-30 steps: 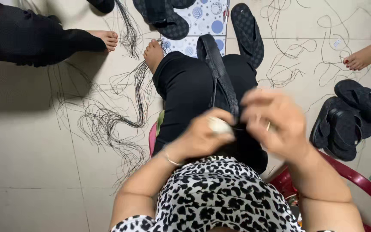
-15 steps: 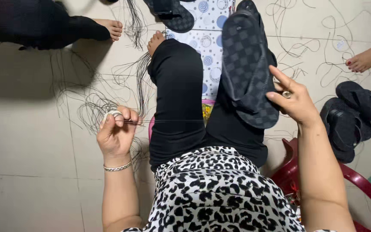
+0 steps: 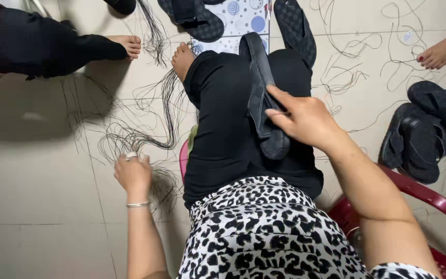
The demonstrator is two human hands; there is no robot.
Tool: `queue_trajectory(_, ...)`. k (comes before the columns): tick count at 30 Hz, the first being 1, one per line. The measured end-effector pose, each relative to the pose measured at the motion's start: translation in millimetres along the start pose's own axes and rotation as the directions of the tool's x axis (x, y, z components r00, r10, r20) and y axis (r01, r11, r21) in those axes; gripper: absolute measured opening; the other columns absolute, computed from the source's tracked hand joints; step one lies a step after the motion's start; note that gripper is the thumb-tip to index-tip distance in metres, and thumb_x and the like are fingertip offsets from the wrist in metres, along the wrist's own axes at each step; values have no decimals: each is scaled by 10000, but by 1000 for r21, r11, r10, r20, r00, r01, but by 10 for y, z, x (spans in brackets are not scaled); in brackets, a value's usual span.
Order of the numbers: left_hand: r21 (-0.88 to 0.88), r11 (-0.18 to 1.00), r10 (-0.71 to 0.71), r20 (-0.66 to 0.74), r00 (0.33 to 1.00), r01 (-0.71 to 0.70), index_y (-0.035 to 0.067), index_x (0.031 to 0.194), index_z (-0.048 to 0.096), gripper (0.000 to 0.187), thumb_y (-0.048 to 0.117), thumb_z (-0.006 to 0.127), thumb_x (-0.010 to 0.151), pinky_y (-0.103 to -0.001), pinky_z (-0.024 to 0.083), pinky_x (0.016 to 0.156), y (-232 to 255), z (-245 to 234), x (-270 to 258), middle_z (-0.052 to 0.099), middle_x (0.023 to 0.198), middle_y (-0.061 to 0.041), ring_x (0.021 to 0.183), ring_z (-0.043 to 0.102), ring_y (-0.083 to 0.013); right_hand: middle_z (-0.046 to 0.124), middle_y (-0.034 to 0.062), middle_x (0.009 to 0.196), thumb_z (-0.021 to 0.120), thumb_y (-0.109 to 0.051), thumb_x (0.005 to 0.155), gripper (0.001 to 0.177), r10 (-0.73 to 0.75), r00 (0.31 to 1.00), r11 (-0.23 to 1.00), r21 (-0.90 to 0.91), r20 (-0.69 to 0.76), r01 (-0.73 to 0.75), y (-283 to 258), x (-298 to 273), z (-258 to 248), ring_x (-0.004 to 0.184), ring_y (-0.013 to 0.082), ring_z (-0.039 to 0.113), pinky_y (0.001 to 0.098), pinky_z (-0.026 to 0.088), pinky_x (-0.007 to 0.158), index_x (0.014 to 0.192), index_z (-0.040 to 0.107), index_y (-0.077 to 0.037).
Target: The person hand-sews the sole of a black sandal using a needle and thread while sitting on the floor surrounded by other footwear.
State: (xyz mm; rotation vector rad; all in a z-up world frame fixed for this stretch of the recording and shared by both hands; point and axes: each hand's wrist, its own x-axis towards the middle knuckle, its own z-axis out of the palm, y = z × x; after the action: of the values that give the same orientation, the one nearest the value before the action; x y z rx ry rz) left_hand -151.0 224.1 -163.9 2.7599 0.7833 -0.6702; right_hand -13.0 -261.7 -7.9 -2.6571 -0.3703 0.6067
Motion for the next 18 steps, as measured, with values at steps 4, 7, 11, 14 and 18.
queue_trajectory(4, -137, 927, 316, -224, 922, -351, -29, 1337, 594, 578, 315, 769, 906, -540, 297, 1199, 973, -322, -294, 480, 1464, -226, 1380, 429, -413, 671, 60, 1170, 649, -210, 973, 626, 215, 976, 749, 645, -20, -152, 198, -226, -216, 989, 126, 613, 279, 495, 885, 1544, 398, -150)
queue_trajectory(7, -359, 578, 576, -456, 678, -733, 12, 1279, 638, 543, 339, 812, 882, -522, 349, 1192, 1743, -633, -649, 527, 1384, -188, 1329, 498, -386, 637, 105, 1126, 532, -185, 1038, 586, 142, 990, 795, 598, -25, -99, 329, -642, -259, 985, 188, 577, 335, 481, 881, 1581, 360, -45)
queue_trajectory(11, -339, 145, 871, -402, 283, -929, 35, 1404, 556, 787, 610, 724, 893, -639, 300, 1239, 2554, -841, -980, 513, 1499, -205, 1465, 433, -416, 500, -37, 770, 625, -196, 986, 512, -181, 982, 918, 368, 47, 151, 172, -1030, -269, 753, 122, 528, 281, 533, 744, 1490, 551, -252)
queue_trajectory(14, -172, 34, 946, -311, 87, -985, -26, 1467, 505, 857, 652, 622, 956, -637, 264, 1251, 2802, -863, -1018, 441, 1559, -240, 1502, 358, -430, 604, -41, 851, 671, -223, 975, 442, -196, 980, 974, 107, -29, 198, 19, -1062, -292, 730, 128, 622, 309, 541, 603, 1409, 634, -296)
queue_trajectory(18, -185, 39, 959, -269, 89, -982, -48, 1415, 562, 862, 651, 675, 922, -654, 251, 1241, 2843, -857, -1023, 423, 1562, -243, 1501, 341, -436, 650, -57, 939, 672, -178, 965, 453, -194, 981, 979, 61, -17, 194, 63, -1055, -295, 773, 142, 656, 337, 561, 595, 1397, 645, -313)
